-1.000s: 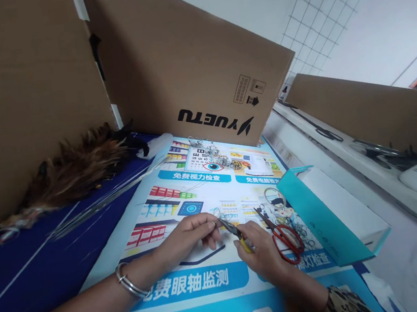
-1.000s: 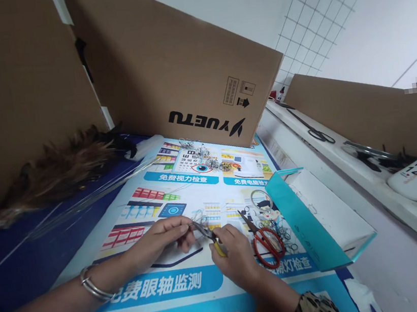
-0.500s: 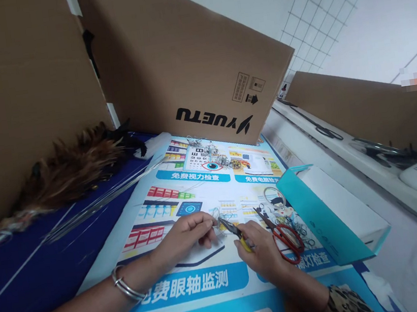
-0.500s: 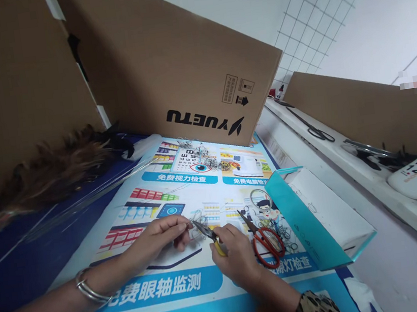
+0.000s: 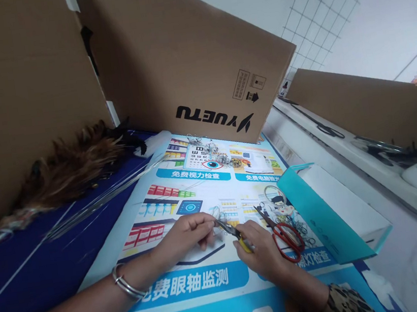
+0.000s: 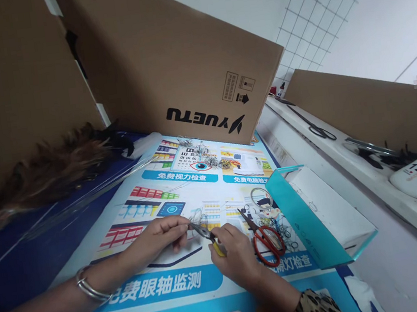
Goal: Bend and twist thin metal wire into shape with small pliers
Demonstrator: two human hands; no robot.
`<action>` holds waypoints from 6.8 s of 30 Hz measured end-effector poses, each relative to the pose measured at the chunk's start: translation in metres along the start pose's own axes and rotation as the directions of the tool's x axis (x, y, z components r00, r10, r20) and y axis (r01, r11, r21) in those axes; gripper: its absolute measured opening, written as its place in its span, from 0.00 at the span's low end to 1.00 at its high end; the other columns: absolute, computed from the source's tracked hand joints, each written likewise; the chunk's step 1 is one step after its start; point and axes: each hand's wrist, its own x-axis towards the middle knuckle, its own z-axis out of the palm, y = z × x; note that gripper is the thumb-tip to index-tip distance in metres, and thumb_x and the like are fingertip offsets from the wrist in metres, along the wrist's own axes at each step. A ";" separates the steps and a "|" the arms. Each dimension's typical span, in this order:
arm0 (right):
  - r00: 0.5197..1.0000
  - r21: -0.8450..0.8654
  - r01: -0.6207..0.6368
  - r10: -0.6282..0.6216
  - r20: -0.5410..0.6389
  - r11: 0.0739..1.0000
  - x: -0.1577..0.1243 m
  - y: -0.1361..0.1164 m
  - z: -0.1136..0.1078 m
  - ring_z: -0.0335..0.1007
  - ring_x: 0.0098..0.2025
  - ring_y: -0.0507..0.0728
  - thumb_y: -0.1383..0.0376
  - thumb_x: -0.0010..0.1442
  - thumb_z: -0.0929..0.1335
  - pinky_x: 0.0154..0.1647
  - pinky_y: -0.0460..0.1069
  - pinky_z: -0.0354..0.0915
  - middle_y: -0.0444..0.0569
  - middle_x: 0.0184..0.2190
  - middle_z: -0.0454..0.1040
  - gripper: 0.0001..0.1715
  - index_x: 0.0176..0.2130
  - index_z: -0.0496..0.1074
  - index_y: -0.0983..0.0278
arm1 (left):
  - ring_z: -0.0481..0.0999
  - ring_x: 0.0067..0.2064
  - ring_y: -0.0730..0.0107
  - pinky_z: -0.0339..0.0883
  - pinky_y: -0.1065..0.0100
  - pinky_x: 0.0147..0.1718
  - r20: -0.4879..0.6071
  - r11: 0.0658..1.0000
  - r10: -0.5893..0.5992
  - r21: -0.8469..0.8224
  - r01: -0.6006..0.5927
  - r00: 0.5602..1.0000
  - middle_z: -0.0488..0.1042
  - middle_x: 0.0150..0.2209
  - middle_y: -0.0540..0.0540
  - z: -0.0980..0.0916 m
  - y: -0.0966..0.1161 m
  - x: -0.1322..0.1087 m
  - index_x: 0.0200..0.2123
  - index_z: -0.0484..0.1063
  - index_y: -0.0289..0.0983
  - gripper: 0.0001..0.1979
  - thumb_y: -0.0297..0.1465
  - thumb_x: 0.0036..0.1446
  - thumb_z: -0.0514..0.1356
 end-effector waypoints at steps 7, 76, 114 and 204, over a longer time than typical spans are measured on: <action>1.000 0.005 -0.011 0.011 0.008 1.000 0.001 -0.002 -0.002 0.65 0.38 0.56 0.68 0.53 0.65 0.38 0.49 0.65 0.50 0.35 0.69 0.15 0.43 0.65 0.63 | 0.68 0.22 0.75 0.60 0.73 0.24 -0.011 1.000 0.004 -0.002 -0.004 1.000 0.73 0.23 0.49 0.002 0.002 -0.001 0.31 0.70 0.34 0.11 0.36 0.56 0.56; 0.980 -0.420 0.197 -0.181 0.078 0.886 0.001 -0.009 -0.013 0.62 0.37 0.59 0.69 0.57 0.61 0.35 0.53 0.62 0.53 0.33 0.67 0.17 0.48 0.65 0.68 | 0.67 0.22 0.76 0.59 0.74 0.25 -0.017 0.998 0.054 0.044 -0.053 0.998 0.70 0.21 0.52 0.006 0.000 -0.005 0.28 0.67 0.35 0.10 0.34 0.58 0.54; 0.986 -0.375 0.163 -0.161 0.037 0.913 0.000 -0.013 -0.011 0.63 0.38 0.59 0.64 0.60 0.62 0.35 0.53 0.64 0.53 0.33 0.67 0.14 0.45 0.66 0.68 | 0.67 0.20 0.76 0.59 0.75 0.22 -0.021 0.999 0.028 0.016 -0.028 0.999 0.69 0.18 0.52 0.005 -0.001 -0.002 0.27 0.67 0.35 0.09 0.33 0.57 0.54; 0.978 0.166 0.032 0.004 -0.211 0.986 0.016 -0.007 0.013 0.62 0.42 0.59 0.59 0.49 0.70 0.43 0.54 0.64 0.53 0.38 0.65 0.24 0.44 0.62 0.63 | 0.67 0.25 0.76 0.64 0.74 0.26 -0.145 0.806 -0.169 -0.590 0.051 0.975 0.69 0.25 0.48 0.027 0.000 -0.009 0.33 0.72 0.33 0.07 0.32 0.55 0.59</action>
